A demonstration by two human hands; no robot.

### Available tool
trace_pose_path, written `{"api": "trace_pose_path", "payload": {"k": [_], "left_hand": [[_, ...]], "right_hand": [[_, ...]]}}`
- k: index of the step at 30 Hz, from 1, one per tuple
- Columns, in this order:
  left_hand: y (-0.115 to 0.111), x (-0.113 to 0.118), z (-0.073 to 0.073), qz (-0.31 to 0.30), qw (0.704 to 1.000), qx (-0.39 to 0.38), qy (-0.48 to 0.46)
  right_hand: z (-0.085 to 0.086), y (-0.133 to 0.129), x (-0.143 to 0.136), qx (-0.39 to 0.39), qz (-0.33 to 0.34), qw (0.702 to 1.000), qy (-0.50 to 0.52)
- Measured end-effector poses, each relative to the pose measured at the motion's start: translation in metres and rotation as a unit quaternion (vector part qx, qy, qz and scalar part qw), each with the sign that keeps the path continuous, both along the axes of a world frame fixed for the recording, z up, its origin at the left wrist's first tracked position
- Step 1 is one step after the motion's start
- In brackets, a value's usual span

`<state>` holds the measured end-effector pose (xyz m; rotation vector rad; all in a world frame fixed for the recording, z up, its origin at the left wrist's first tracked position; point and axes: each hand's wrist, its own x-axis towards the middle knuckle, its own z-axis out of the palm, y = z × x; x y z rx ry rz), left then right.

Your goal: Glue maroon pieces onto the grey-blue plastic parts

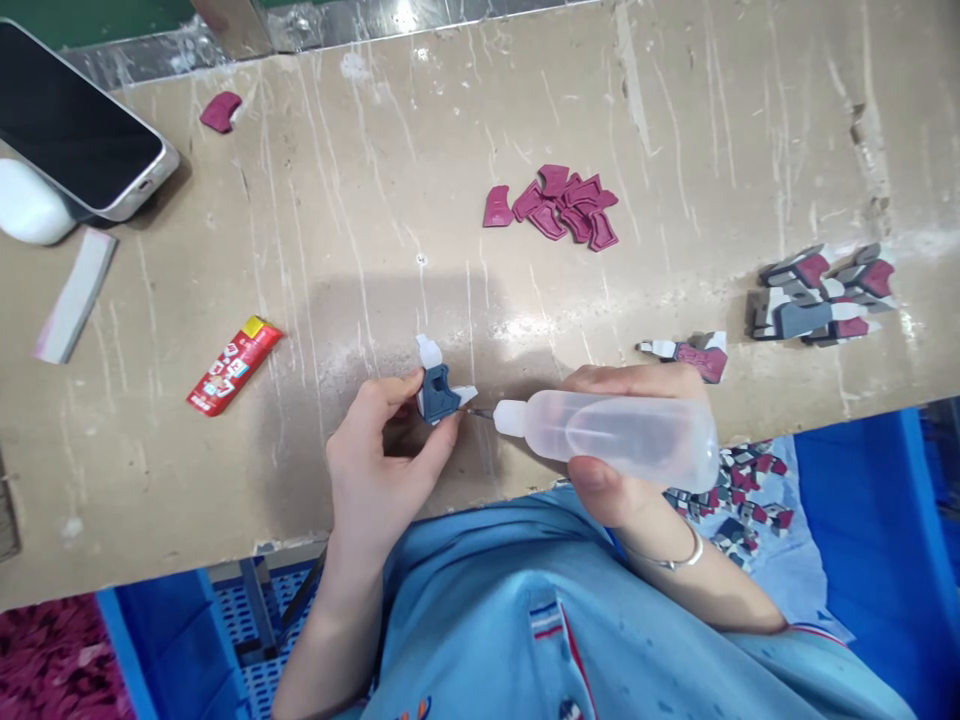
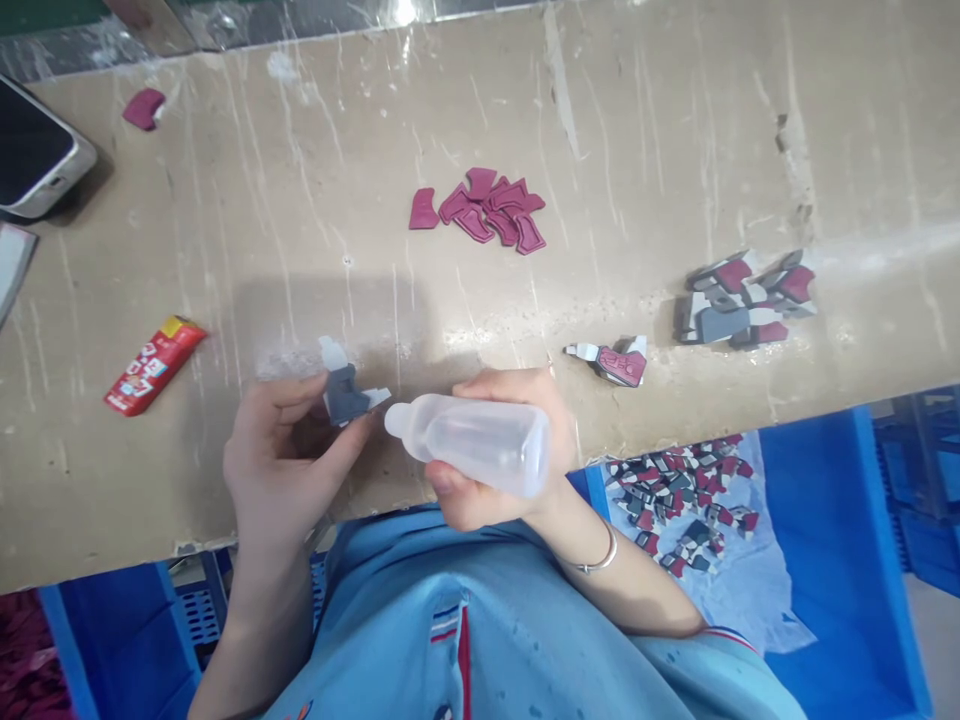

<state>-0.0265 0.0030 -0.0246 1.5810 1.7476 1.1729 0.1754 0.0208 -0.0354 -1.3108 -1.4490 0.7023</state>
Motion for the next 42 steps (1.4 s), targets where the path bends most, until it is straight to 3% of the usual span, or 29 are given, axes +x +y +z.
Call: {"api": "trace_pose_path", "payload": {"k": [4, 10, 16, 23, 31, 42], "left_hand": [[0.001, 0.0, 0.0, 0.001, 1.0, 0.004, 0.005], [-0.001, 0.0, 0.0, -0.003, 1.0, -0.001, -0.005], [-0.001, 0.001, -0.001, -0.01, 1.0, 0.0, -0.026], [0.0, 0.001, 0.003, -0.005, 0.999, -0.042, -0.019], [0.0, -0.002, 0.002, -0.011, 1.0, -0.027, -0.006], [0.001, -0.003, -0.001, -0.02, 0.999, -0.022, 0.024]], "right_hand": [[0.002, 0.0, -0.007, 0.087, -0.062, 0.994, 0.014], [0.002, 0.002, -0.009, 0.091, 0.001, 0.995, 0.047], [0.006, 0.016, -0.012, 0.169, -0.059, 0.984, 0.002], [0.005, 0.021, -0.014, 0.157, -0.032, 0.987, -0.026], [0.005, 0.017, -0.006, 0.162, -0.017, 0.984, -0.064], [0.003, 0.017, -0.015, 0.193, -0.068, 0.978, -0.051]]}}
